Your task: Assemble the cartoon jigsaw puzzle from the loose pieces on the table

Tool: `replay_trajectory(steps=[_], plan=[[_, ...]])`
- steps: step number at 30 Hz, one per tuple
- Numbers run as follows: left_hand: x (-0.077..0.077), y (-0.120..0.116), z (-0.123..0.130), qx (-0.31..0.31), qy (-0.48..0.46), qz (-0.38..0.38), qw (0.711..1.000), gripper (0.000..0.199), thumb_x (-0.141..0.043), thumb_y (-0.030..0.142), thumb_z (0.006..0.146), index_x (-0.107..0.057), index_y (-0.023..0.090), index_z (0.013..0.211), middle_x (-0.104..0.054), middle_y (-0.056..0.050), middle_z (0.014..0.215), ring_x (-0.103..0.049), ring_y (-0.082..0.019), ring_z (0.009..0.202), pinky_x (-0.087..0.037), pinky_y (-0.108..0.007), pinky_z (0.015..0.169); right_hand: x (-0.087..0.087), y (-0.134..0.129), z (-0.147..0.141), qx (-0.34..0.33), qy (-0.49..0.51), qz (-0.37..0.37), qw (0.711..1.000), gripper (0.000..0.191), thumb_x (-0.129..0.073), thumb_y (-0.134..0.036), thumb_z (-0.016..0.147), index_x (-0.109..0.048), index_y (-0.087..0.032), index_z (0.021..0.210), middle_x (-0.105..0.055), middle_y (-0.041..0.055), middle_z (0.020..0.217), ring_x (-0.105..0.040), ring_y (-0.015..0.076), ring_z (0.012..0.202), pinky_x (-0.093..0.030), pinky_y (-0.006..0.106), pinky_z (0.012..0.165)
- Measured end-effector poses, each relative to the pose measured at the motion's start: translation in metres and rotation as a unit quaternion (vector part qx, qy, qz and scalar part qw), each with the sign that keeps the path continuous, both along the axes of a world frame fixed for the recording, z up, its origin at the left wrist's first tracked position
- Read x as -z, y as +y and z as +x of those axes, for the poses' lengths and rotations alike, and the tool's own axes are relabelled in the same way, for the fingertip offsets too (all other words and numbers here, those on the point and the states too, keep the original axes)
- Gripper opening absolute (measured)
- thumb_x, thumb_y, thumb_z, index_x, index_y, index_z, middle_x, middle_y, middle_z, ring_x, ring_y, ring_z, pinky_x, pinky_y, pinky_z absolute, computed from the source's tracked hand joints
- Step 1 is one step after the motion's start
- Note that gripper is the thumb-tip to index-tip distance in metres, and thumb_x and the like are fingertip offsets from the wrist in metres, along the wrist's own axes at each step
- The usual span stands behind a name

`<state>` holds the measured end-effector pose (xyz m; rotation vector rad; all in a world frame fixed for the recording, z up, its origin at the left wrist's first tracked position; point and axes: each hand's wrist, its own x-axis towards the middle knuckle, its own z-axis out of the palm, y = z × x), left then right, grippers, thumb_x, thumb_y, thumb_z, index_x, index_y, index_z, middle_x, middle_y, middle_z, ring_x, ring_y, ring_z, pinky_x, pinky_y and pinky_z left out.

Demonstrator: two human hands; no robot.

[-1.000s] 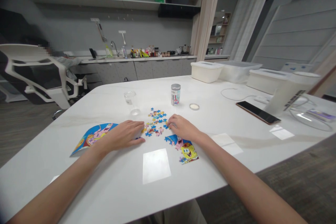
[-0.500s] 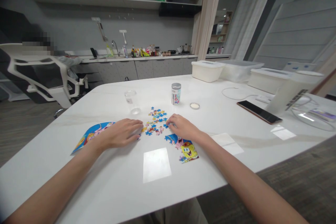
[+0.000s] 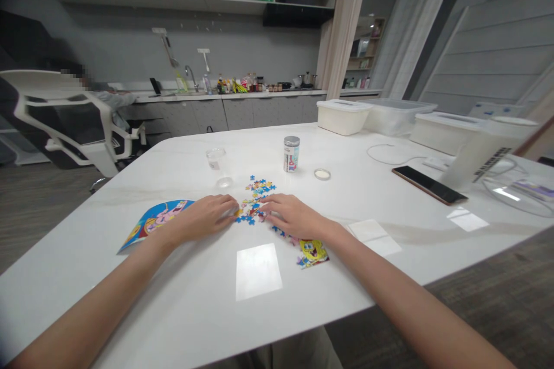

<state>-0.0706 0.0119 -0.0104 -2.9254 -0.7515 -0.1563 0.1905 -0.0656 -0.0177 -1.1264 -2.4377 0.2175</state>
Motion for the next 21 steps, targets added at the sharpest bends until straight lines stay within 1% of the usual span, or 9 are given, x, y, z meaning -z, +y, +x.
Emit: replay_trajectory(steps=[2, 4, 7, 10, 14, 18, 21], plan=[[-0.001, -0.001, 0.002, -0.007, 0.029, 0.022, 0.999, 0.018, -0.043, 0.027, 0.097, -0.057, 0.016, 0.102, -0.064, -0.008, 0.100, -0.063, -0.021, 0.089, -0.047, -0.034, 0.078, 0.002, -0.001, -0.003, -0.015, -0.024, -0.001, 1.000, 0.034, -0.040, -0.032, 0.100, -0.059, -0.023, 0.126, -0.053, 0.0088, 0.141, -0.049, 0.0209, 0.129, -0.040, 0.042, 0.107], [-0.002, -0.003, 0.004, -0.006, 0.041, 0.039, 0.998, 0.017, -0.043, 0.026, 0.097, -0.056, 0.016, 0.101, -0.064, -0.008, 0.100, -0.063, -0.021, 0.090, -0.046, -0.034, 0.079, 0.005, -0.001, -0.006, -0.024, -0.052, -0.010, 0.998, 0.038, -0.038, -0.035, 0.100, -0.056, -0.023, 0.132, -0.047, 0.0085, 0.147, -0.042, 0.0223, 0.136, -0.035, 0.044, 0.111], [-0.002, -0.005, 0.005, -0.004, 0.043, 0.057, 0.997, 0.020, -0.041, 0.029, 0.099, -0.056, 0.016, 0.101, -0.063, -0.008, 0.099, -0.063, -0.020, 0.087, -0.046, -0.033, 0.078, 0.010, 0.002, -0.007, -0.042, -0.078, -0.025, 0.996, 0.042, -0.038, -0.037, 0.100, -0.054, -0.021, 0.135, -0.046, 0.0080, 0.148, -0.036, 0.0248, 0.140, -0.031, 0.047, 0.114], [-0.001, -0.007, 0.006, -0.006, 0.046, 0.065, 0.997, 0.023, -0.039, 0.031, 0.099, -0.056, 0.016, 0.103, -0.063, -0.008, 0.098, -0.063, -0.019, 0.086, -0.045, -0.032, 0.076, 0.012, 0.003, -0.007, -0.053, -0.057, -0.018, 0.997, 0.041, -0.038, -0.037, 0.100, -0.055, -0.022, 0.135, -0.051, 0.0072, 0.143, -0.041, 0.0228, 0.136, -0.032, 0.046, 0.113], [-0.001, -0.007, 0.006, -0.002, 0.044, 0.067, 0.997, 0.026, -0.036, 0.032, 0.100, -0.056, 0.016, 0.105, -0.062, -0.009, 0.098, -0.062, -0.019, 0.086, -0.045, -0.033, 0.075, 0.009, 0.002, -0.008, -0.058, -0.020, -0.007, 0.998, 0.038, -0.042, -0.033, 0.098, -0.059, -0.019, 0.130, -0.056, 0.0115, 0.138, -0.051, 0.0217, 0.127, -0.039, 0.043, 0.108], [-0.004, -0.009, 0.006, 0.001, 0.053, 0.071, 0.996, 0.027, -0.035, 0.030, 0.100, -0.057, 0.016, 0.107, -0.062, -0.010, 0.098, -0.062, -0.020, 0.085, -0.046, -0.033, 0.075, 0.005, -0.001, -0.011, -0.048, -0.012, -0.015, 0.999, 0.035, -0.045, -0.030, 0.097, -0.061, -0.017, 0.126, -0.059, 0.0120, 0.133, -0.053, 0.0212, 0.125, -0.040, 0.041, 0.107], [-0.004, -0.009, 0.006, 0.002, 0.057, 0.072, 0.996, 0.027, -0.036, 0.030, 0.100, -0.057, 0.015, 0.107, -0.062, -0.010, 0.098, -0.062, -0.021, 0.086, -0.047, -0.034, 0.075, 0.003, -0.002, -0.012, -0.040, -0.010, -0.018, 0.999, 0.031, -0.045, -0.029, 0.097, -0.064, -0.018, 0.119, -0.059, 0.0115, 0.134, -0.054, 0.0210, 0.123, -0.041, 0.041, 0.106]])
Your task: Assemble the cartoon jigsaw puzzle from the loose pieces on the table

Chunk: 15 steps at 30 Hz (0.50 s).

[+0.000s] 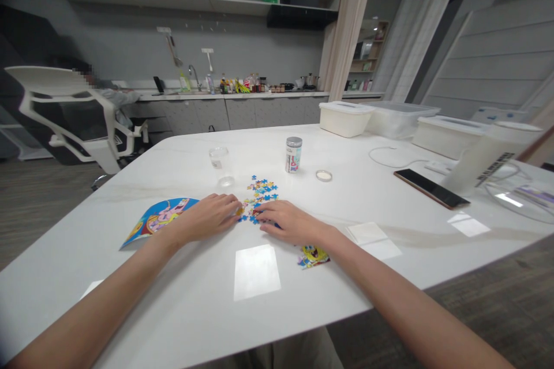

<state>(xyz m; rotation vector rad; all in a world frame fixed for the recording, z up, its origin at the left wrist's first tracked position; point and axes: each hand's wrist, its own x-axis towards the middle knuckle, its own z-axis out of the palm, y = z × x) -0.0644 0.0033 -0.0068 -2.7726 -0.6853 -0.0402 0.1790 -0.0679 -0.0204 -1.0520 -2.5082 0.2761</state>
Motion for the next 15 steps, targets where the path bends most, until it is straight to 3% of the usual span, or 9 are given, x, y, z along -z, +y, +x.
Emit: replay_trajectory(steps=[6, 11, 15], plan=[[0.0041, 0.0016, 0.0002, -0.005, 0.005, 0.014, 1.000, 0.025, -0.038, 0.030, 0.100, -0.057, 0.015, 0.105, -0.062, -0.010, 0.098, -0.062, -0.021, 0.084, -0.046, -0.034, 0.074, 0.0034, 0.0011, -0.0005, 0.005, 0.004, 0.005, 1.000, 0.029, -0.047, -0.027, 0.096, -0.065, -0.017, 0.117, -0.061, 0.0124, 0.131, -0.056, 0.0211, 0.121, -0.043, 0.040, 0.104], [0.0030, 0.0003, 0.0006, -0.010, 0.011, 0.019, 1.000, 0.025, -0.038, 0.031, 0.100, -0.057, 0.015, 0.104, -0.062, -0.009, 0.099, -0.062, -0.020, 0.083, -0.046, -0.034, 0.074, 0.0075, 0.0013, -0.0020, 0.006, -0.013, 0.052, 0.999, 0.032, -0.049, -0.025, 0.094, -0.063, -0.017, 0.121, -0.063, 0.0141, 0.127, -0.057, 0.0239, 0.120, -0.043, 0.045, 0.103], [0.0031, 0.0005, 0.0003, -0.009, 0.006, 0.016, 1.000, 0.025, -0.037, 0.030, 0.100, -0.057, 0.015, 0.104, -0.062, -0.009, 0.098, -0.062, -0.020, 0.082, -0.047, -0.035, 0.074, 0.0040, 0.0015, -0.0010, 0.031, -0.019, 0.071, 0.997, 0.031, -0.047, -0.026, 0.096, -0.062, -0.019, 0.122, -0.063, 0.0111, 0.128, -0.057, 0.0223, 0.120, -0.043, 0.042, 0.103]])
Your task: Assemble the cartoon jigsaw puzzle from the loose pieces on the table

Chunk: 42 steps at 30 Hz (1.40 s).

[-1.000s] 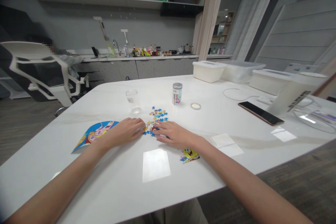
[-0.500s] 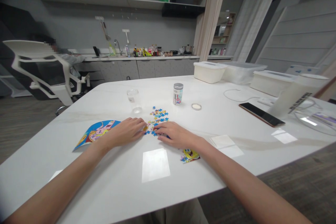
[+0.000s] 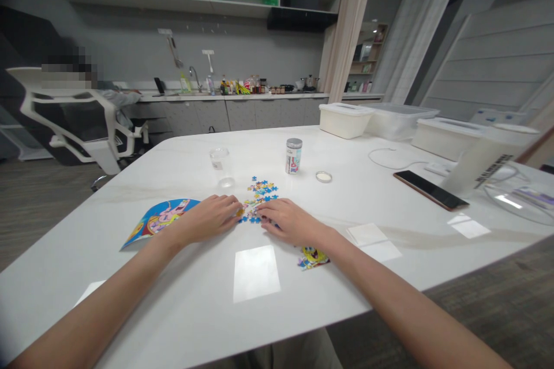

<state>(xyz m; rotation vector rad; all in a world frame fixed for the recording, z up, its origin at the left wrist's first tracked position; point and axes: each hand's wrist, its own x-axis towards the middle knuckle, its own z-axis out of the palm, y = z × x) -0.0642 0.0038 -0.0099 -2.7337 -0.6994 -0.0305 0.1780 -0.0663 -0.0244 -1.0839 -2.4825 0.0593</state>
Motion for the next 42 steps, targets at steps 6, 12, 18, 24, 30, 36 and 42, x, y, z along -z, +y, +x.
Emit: replay_trajectory(steps=[6, 12, 18, 24, 30, 36, 42], plan=[[0.003, 0.002, -0.001, 0.008, -0.008, -0.002, 1.000, 0.026, -0.036, 0.032, 0.100, -0.056, 0.016, 0.104, -0.061, -0.009, 0.096, -0.061, -0.019, 0.081, -0.045, -0.033, 0.073, -0.001, 0.009, 0.021, 0.189, -0.015, 0.022, 0.982, 0.034, -0.043, -0.030, 0.097, -0.063, -0.015, 0.120, -0.062, 0.0141, 0.128, -0.056, 0.0275, 0.120, -0.044, 0.047, 0.101], [0.001, 0.000, -0.001, 0.005, -0.015, -0.020, 1.000, 0.024, -0.038, 0.030, 0.100, -0.056, 0.016, 0.103, -0.061, -0.009, 0.097, -0.061, -0.020, 0.083, -0.044, -0.033, 0.073, 0.001, 0.012, 0.035, 0.211, -0.035, -0.052, 0.975, 0.034, -0.037, -0.029, 0.098, -0.064, -0.014, 0.113, -0.066, 0.0149, 0.123, -0.061, 0.0271, 0.115, -0.044, 0.042, 0.099], [0.000, -0.001, -0.001, 0.005, -0.012, -0.016, 1.000, 0.023, -0.038, 0.030, 0.099, -0.057, 0.016, 0.103, -0.061, -0.009, 0.098, -0.062, -0.020, 0.085, -0.045, -0.033, 0.074, -0.008, 0.009, 0.033, 0.250, 0.008, -0.109, 0.962, 0.031, -0.035, -0.025, 0.098, -0.062, -0.016, 0.112, -0.069, 0.0117, 0.113, -0.064, 0.0248, 0.104, -0.047, 0.038, 0.091], [0.001, 0.000, -0.001, 0.006, -0.016, -0.015, 1.000, 0.024, -0.038, 0.029, 0.099, -0.057, 0.016, 0.103, -0.062, -0.010, 0.097, -0.061, -0.020, 0.084, -0.046, -0.033, 0.073, -0.001, 0.012, 0.035, 0.181, 0.014, -0.077, 0.980, 0.032, -0.039, -0.023, 0.095, -0.068, -0.016, 0.105, -0.066, 0.0115, 0.116, -0.060, 0.0238, 0.109, -0.044, 0.041, 0.100], [0.000, 0.000, -0.001, 0.011, -0.008, -0.012, 1.000, 0.031, -0.031, 0.033, 0.102, -0.057, 0.015, 0.103, -0.061, -0.009, 0.098, -0.061, -0.020, 0.082, -0.045, -0.034, 0.074, -0.006, 0.011, 0.032, 0.198, 0.042, -0.085, 0.976, 0.027, -0.042, -0.021, 0.094, -0.069, -0.017, 0.098, -0.065, 0.0094, 0.105, -0.062, 0.0212, 0.098, -0.047, 0.036, 0.093], [-0.002, -0.002, -0.001, 0.003, 0.003, -0.019, 1.000, 0.030, -0.038, 0.037, 0.100, -0.057, 0.015, 0.109, -0.061, -0.010, 0.102, -0.061, -0.021, 0.087, -0.046, -0.034, 0.078, -0.012, 0.009, 0.028, 0.198, 0.034, -0.106, 0.974, 0.030, -0.042, -0.025, 0.095, -0.070, -0.018, 0.089, -0.070, 0.0084, 0.095, -0.062, 0.0235, 0.094, -0.047, 0.037, 0.086], [0.001, -0.001, -0.002, 0.005, -0.003, -0.012, 1.000, 0.026, -0.038, 0.032, 0.100, -0.057, 0.015, 0.108, -0.061, -0.010, 0.101, -0.061, -0.021, 0.087, -0.046, -0.035, 0.077, -0.013, 0.009, 0.028, 0.214, 0.063, -0.113, 0.968, 0.027, -0.043, -0.023, 0.094, -0.070, -0.019, 0.096, -0.072, 0.0071, 0.103, -0.063, 0.0231, 0.098, -0.047, 0.037, 0.088]])
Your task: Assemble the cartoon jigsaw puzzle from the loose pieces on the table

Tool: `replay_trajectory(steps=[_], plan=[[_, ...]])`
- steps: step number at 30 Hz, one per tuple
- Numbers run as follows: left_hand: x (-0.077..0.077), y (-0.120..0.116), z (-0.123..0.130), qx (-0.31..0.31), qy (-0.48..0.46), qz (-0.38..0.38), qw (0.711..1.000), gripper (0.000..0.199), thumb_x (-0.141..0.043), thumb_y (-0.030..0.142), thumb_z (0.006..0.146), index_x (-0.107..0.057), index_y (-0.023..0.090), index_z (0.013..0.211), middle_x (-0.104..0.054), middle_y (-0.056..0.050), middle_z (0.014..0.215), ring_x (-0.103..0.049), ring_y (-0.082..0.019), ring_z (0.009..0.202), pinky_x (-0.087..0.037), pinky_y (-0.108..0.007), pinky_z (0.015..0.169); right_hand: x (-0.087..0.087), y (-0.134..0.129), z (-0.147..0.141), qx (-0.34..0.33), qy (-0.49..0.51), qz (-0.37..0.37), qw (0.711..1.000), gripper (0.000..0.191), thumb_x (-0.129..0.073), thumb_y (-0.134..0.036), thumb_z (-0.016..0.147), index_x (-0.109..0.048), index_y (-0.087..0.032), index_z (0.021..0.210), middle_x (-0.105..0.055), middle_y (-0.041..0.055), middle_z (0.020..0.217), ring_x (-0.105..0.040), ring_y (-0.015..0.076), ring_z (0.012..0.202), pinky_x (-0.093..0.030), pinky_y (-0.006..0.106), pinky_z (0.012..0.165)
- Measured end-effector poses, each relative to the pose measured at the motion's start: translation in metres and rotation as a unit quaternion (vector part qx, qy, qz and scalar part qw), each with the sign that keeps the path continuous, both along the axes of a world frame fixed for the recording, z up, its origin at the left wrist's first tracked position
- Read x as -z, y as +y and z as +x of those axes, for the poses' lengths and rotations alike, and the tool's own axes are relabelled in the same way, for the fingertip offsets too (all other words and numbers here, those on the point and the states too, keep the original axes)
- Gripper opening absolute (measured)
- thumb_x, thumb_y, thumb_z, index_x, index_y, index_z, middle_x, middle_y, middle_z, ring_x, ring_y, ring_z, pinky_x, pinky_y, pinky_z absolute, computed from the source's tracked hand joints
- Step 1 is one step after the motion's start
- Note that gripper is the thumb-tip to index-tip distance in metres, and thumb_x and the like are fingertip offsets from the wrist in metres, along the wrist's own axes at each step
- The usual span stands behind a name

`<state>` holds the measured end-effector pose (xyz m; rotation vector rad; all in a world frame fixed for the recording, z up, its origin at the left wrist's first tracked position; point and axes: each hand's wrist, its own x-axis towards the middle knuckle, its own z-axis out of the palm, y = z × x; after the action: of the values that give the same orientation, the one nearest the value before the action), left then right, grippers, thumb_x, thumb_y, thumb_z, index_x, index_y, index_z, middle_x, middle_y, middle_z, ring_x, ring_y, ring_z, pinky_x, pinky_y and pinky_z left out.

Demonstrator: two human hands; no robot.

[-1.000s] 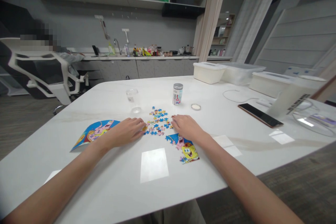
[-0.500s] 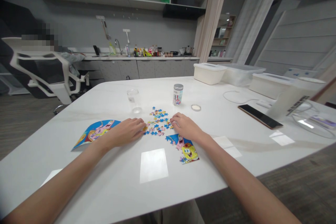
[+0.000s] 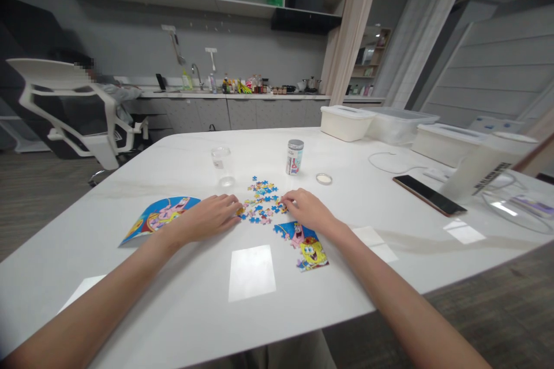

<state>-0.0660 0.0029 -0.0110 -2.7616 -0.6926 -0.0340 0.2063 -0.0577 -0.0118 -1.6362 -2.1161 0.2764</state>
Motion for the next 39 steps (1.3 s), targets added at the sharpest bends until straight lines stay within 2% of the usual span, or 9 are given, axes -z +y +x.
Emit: replay_trajectory(steps=[5, 10, 21, 26, 32, 39], plan=[[0.0033, 0.0031, -0.0008, 0.002, 0.006, 0.012, 1.000, 0.023, -0.035, 0.021, 0.100, -0.056, 0.015, 0.106, -0.061, -0.009, 0.100, -0.061, -0.020, 0.084, -0.045, -0.033, 0.075, 0.0017, 0.0014, 0.0002, -0.012, 0.008, 0.008, 1.000, 0.026, -0.044, -0.021, 0.092, -0.069, -0.018, 0.094, -0.070, 0.0076, 0.100, -0.063, 0.0212, 0.094, -0.049, 0.034, 0.083], [0.0043, 0.0034, -0.0006, -0.001, 0.009, 0.018, 1.000, 0.022, -0.036, 0.025, 0.100, -0.055, 0.015, 0.106, -0.060, -0.009, 0.100, -0.061, -0.021, 0.085, -0.045, -0.034, 0.075, 0.0017, -0.0003, -0.0014, -0.047, 0.023, -0.008, 0.999, 0.024, -0.046, -0.019, 0.092, -0.069, -0.019, 0.096, -0.071, 0.0068, 0.101, -0.063, 0.0202, 0.095, -0.048, 0.032, 0.084], [-0.0006, -0.0005, 0.0008, -0.013, 0.010, 0.008, 1.000, 0.021, -0.039, 0.029, 0.099, -0.055, 0.014, 0.100, -0.061, -0.009, 0.098, -0.060, -0.021, 0.084, -0.046, -0.035, 0.076, -0.0001, -0.0008, -0.0021, -0.038, 0.025, -0.012, 0.999, 0.023, -0.045, -0.018, 0.090, -0.069, -0.018, 0.093, -0.070, 0.0067, 0.098, -0.064, 0.0187, 0.088, -0.047, 0.030, 0.079], [0.0022, 0.0020, 0.0010, -0.016, 0.005, 0.006, 1.000, 0.020, -0.041, 0.027, 0.098, -0.055, 0.013, 0.099, -0.061, -0.010, 0.099, -0.059, -0.021, 0.085, -0.046, -0.034, 0.077, -0.0035, -0.0040, -0.0035, -0.072, 0.034, -0.024, 0.997, 0.023, -0.046, -0.018, 0.090, -0.069, -0.019, 0.091, -0.071, 0.0054, 0.096, -0.065, 0.0185, 0.089, -0.047, 0.028, 0.077], [0.0054, 0.0031, 0.0004, -0.006, -0.010, -0.007, 1.000, 0.020, -0.040, 0.025, 0.098, -0.055, 0.013, 0.105, -0.059, -0.011, 0.104, -0.060, -0.022, 0.091, -0.047, -0.035, 0.082, -0.0053, -0.0060, -0.0049, -0.086, 0.026, -0.027, 0.996, 0.025, -0.046, -0.018, 0.090, -0.070, -0.019, 0.095, -0.072, 0.0048, 0.099, -0.066, 0.0186, 0.091, -0.047, 0.029, 0.082], [0.0051, 0.0025, -0.0001, -0.005, -0.017, -0.016, 1.000, 0.021, -0.039, 0.024, 0.098, -0.054, 0.016, 0.110, -0.059, -0.011, 0.106, -0.062, -0.021, 0.089, -0.047, -0.036, 0.081, 0.0000, -0.0020, -0.0023, -0.063, 0.014, -0.005, 0.998, 0.024, -0.045, -0.019, 0.091, -0.069, -0.018, 0.096, -0.070, 0.0068, 0.100, -0.064, 0.0194, 0.093, -0.048, 0.031, 0.083]])
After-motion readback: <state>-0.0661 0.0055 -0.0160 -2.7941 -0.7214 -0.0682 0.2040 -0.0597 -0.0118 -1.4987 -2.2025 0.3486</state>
